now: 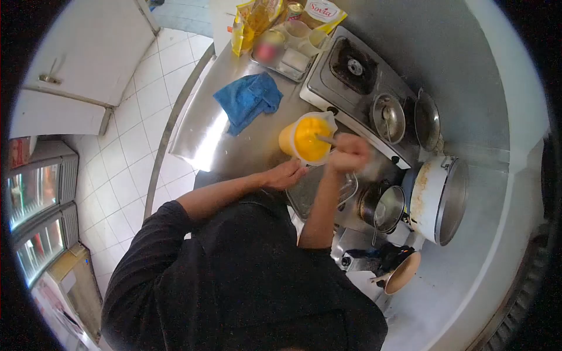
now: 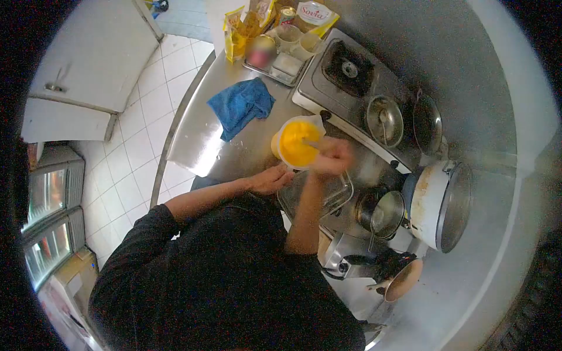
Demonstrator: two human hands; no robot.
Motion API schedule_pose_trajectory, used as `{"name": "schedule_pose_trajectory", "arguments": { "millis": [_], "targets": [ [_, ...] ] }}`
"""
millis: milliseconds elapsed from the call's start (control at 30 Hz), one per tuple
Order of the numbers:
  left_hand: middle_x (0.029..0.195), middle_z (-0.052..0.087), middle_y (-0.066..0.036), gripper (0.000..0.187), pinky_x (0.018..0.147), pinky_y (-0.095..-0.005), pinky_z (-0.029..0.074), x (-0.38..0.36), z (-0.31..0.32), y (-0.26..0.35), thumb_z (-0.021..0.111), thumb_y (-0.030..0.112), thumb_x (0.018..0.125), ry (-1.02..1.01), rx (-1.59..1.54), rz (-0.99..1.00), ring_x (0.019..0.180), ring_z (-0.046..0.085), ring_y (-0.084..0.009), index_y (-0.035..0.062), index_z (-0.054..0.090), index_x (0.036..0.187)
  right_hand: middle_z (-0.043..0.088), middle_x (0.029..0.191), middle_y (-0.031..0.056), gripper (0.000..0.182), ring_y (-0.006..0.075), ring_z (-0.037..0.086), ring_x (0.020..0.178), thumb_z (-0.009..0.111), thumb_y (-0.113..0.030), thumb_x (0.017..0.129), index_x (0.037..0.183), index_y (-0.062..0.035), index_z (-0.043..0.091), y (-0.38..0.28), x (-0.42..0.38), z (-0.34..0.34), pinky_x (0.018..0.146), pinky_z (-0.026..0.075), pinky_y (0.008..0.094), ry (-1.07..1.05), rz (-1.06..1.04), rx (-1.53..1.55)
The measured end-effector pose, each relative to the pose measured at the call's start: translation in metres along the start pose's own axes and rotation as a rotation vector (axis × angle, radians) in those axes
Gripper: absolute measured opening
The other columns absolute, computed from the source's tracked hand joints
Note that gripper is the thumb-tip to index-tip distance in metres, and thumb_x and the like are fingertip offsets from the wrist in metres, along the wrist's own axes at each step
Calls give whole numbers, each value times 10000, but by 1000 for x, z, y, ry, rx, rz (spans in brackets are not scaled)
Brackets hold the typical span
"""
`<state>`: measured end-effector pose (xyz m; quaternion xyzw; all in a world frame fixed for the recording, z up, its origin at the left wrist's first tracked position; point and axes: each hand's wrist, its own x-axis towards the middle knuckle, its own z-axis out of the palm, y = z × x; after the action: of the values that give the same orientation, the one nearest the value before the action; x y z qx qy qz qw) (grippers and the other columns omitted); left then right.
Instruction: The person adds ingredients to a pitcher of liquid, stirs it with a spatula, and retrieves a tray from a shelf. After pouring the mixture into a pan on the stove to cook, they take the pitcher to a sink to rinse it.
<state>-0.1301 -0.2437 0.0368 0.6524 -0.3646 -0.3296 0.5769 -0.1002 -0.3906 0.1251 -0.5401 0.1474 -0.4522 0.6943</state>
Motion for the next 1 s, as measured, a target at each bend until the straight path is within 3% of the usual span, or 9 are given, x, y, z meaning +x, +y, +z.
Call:
{"name": "schedule_pose_trajectory", "arguments": {
  "millis": [67, 200, 300, 333, 533, 600, 733, 867, 1000],
  "targets": [
    [921, 543, -270, 414, 816, -484, 407, -2, -2, 10, 345, 348, 995, -40, -27, -11, 884, 544, -441, -42, 484, 1000, 359, 460, 22, 327, 150, 322, 401, 409, -264, 823, 537, -105, 407, 14, -12, 1, 429, 265, 289, -242, -221, -540],
    [1005, 553, -206, 372, 879, -433, 414, -2, -1, 7, 336, 315, 1006, -60, -19, -10, 951, 536, -350, -9, 436, 1158, 434, 473, 50, 320, 164, 407, 418, 446, -208, 769, 479, -93, 376, -47, 16, 9, 443, 305, 295, -83, 117, 248],
    [949, 557, -239, 393, 853, -452, 416, 3, 12, -28, 345, 336, 1000, -11, 34, 15, 926, 545, -389, -31, 469, 1065, 408, 464, 42, 308, 166, 400, 419, 446, -217, 778, 508, -84, 383, 30, -2, -12, 432, 308, 286, 17, -347, -480],
    [924, 557, -255, 413, 835, -464, 417, 6, 11, -33, 349, 349, 996, -5, 42, 4, 909, 549, -410, -41, 484, 1020, 354, 435, 30, 399, 143, 344, 411, 355, -262, 869, 498, -119, 325, 27, -14, -9, 431, 293, 277, -109, 64, -297],
    [899, 556, -271, 457, 785, -484, 426, -3, -7, 17, 355, 383, 991, -45, 7, -12, 864, 554, -438, -49, 500, 956, 449, 488, 49, 288, 159, 419, 442, 443, -191, 784, 524, -68, 418, 2, 1, -9, 460, 353, 277, 104, -15, 79],
    [917, 552, -273, 451, 799, -484, 419, 0, 4, -5, 349, 381, 993, -2, 19, 14, 887, 547, -439, -42, 502, 956, 429, 485, 37, 284, 159, 407, 436, 434, -200, 803, 550, -71, 429, 27, -1, -22, 464, 362, 283, -129, -75, -229],
    [946, 546, -279, 424, 818, -485, 409, -1, 1, 1, 340, 369, 996, -50, -6, -77, 924, 538, -440, -23, 499, 967, 430, 484, 29, 294, 160, 394, 428, 429, -213, 812, 553, -78, 462, -43, 28, -18, 481, 382, 290, -226, 150, 285],
    [976, 543, -281, 412, 840, -482, 402, 2, 9, -11, 346, 363, 994, 37, 58, 49, 956, 535, -436, -27, 479, 1018, 390, 458, 20, 330, 144, 357, 415, 408, -225, 812, 507, -100, 387, 30, -17, -12, 467, 342, 299, -133, -91, -323],
    [1003, 539, -273, 406, 873, -469, 393, -7, -10, 37, 343, 350, 994, -90, -35, -116, 986, 532, -420, -29, 465, 1069, 386, 452, 35, 332, 139, 353, 417, 412, -212, 817, 509, -98, 360, -25, 12, -11, 449, 319, 289, -41, 26, 17]
  ]
}}
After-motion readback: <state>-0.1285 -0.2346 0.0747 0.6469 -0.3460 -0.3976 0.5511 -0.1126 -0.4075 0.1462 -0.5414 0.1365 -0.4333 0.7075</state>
